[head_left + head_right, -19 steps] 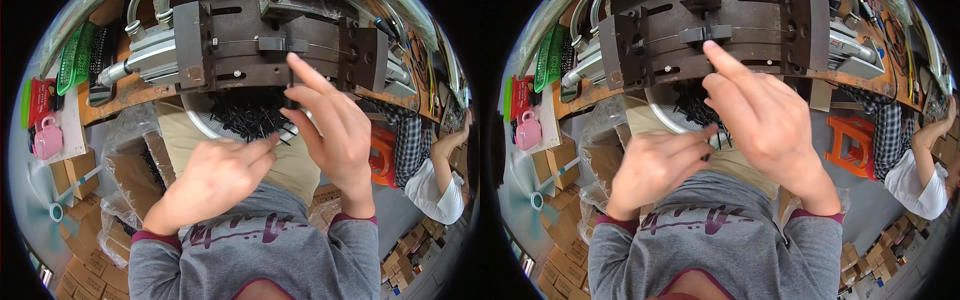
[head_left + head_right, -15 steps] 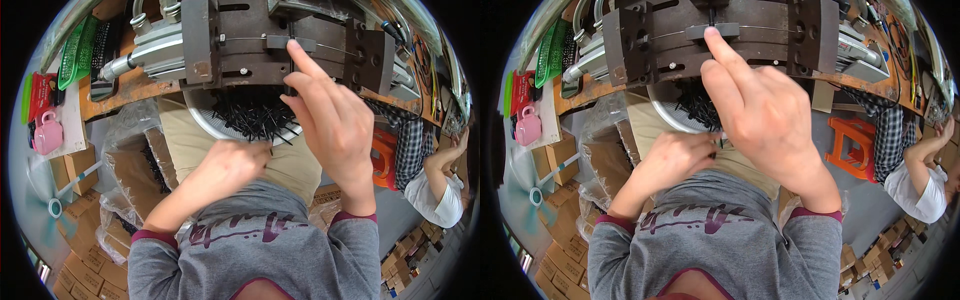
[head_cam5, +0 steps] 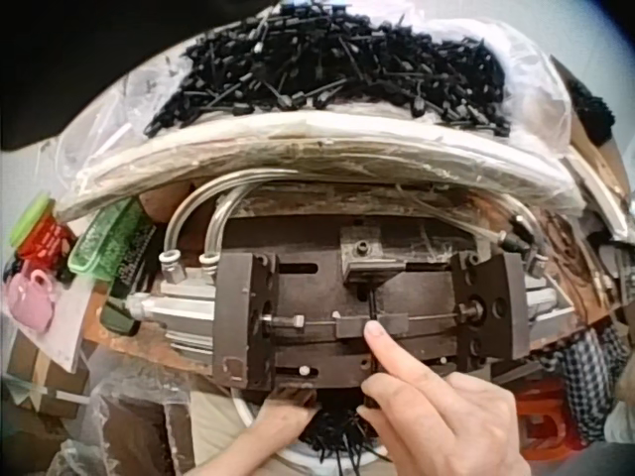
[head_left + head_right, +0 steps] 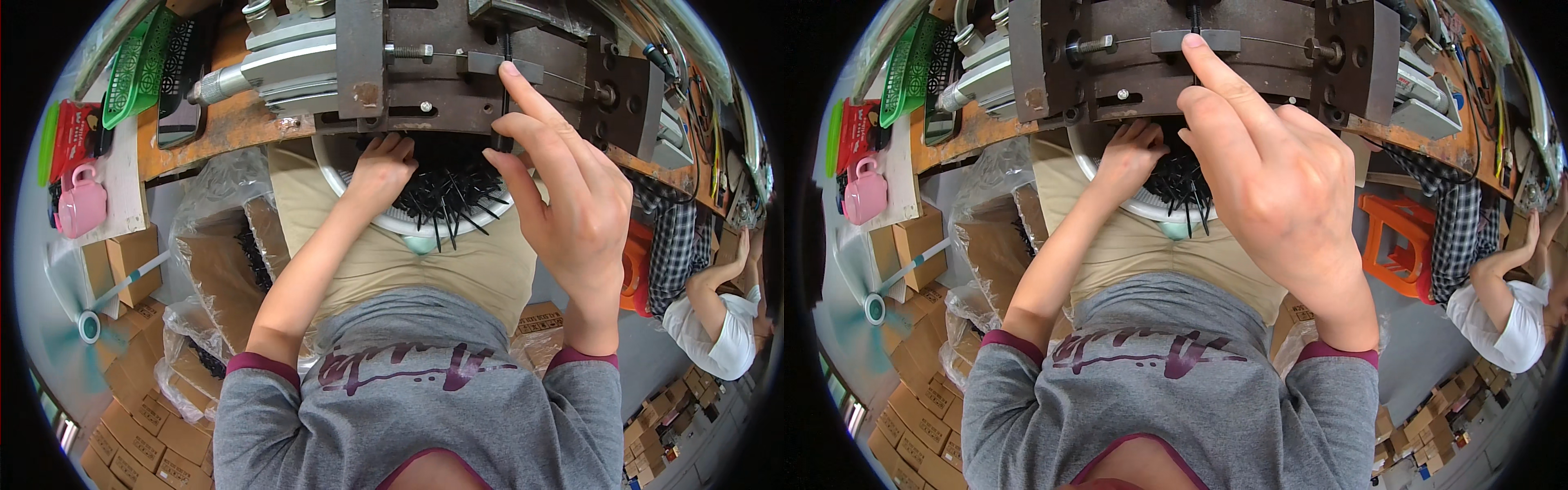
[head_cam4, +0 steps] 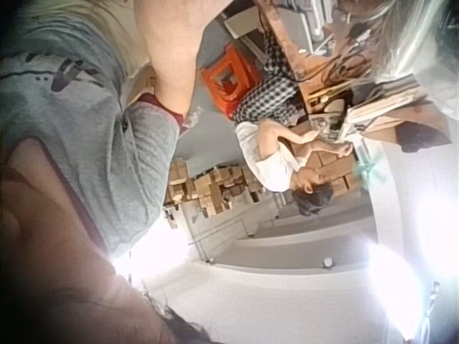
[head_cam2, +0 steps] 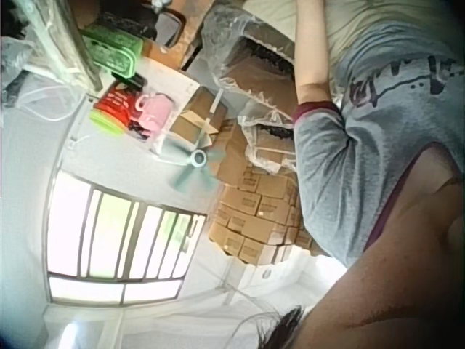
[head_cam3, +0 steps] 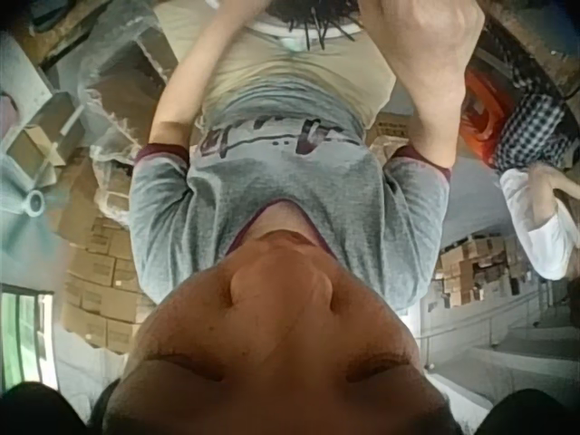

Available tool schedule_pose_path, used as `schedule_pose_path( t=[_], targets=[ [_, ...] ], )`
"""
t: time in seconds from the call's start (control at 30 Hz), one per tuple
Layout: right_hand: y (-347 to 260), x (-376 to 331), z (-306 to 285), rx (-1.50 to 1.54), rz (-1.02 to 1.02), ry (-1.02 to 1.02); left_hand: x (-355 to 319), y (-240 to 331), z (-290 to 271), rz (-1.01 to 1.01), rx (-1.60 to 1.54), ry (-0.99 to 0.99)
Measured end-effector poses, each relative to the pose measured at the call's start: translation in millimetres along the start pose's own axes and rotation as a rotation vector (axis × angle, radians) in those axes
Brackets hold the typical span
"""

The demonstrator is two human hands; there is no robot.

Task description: The person is using a specialized pneumatic assembly jig to attach connectors or caps to small black cables.

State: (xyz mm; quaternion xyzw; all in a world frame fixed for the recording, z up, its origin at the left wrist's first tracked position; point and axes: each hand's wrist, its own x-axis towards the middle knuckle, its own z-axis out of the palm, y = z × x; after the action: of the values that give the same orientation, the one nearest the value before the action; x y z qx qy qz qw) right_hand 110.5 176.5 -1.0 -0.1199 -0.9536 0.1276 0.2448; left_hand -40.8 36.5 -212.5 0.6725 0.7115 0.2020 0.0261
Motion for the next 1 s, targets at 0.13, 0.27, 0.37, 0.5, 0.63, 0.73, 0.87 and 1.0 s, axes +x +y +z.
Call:
schedule_pose_path(
  t=[0.13, 0.27, 0.37, 0.5, 0.63, 0.73, 0.87, 1.0],
  targets=[
    [2.7, -6.5, 1.4, 0.184, 0.015, 0.035, 3.9, -1.8, 4.2, 0.124, 0.064, -0.014],
    [-2.1, -19.1, -3.9, 0.34, -0.028, 0.034, 8.5, -6.2, -7.2, 0.044, -0.026, -0.104],
    [-3.0, -40.5, -2.3, 0.414, -0.068, -0.142, 5.7, -0.1, -29.0, -0.138, -0.26, -0.071],
    [-5.1, -56.9, 20.7, 0.329, -0.035, -0.129, 0.7, 20.8, -65.8, -0.502, -0.787, -0.184],
    [-15.4, -67.8, 28.6, 0.478, -0.045, -0.141, 4.3, 48.9, -120.3, -0.791, -1.561, -0.311],
    [-20.0, -67.2, 24.0, 0.539, -0.081, -0.139, 4.5, 59.2, -137.3, -0.698, -1.699, -0.263],
    [-20.4, -50.2, 0.2, 0.585, -0.034, -0.039, 12.4, 79.2, -169.3, -0.573, -1.345, -0.146],
    [-16.0, -28.8, -14.8, 0.285, 0.022, 0.117, 14.1, 87.9, -191.2, -0.351, -1.072, -0.009]
  ],
)
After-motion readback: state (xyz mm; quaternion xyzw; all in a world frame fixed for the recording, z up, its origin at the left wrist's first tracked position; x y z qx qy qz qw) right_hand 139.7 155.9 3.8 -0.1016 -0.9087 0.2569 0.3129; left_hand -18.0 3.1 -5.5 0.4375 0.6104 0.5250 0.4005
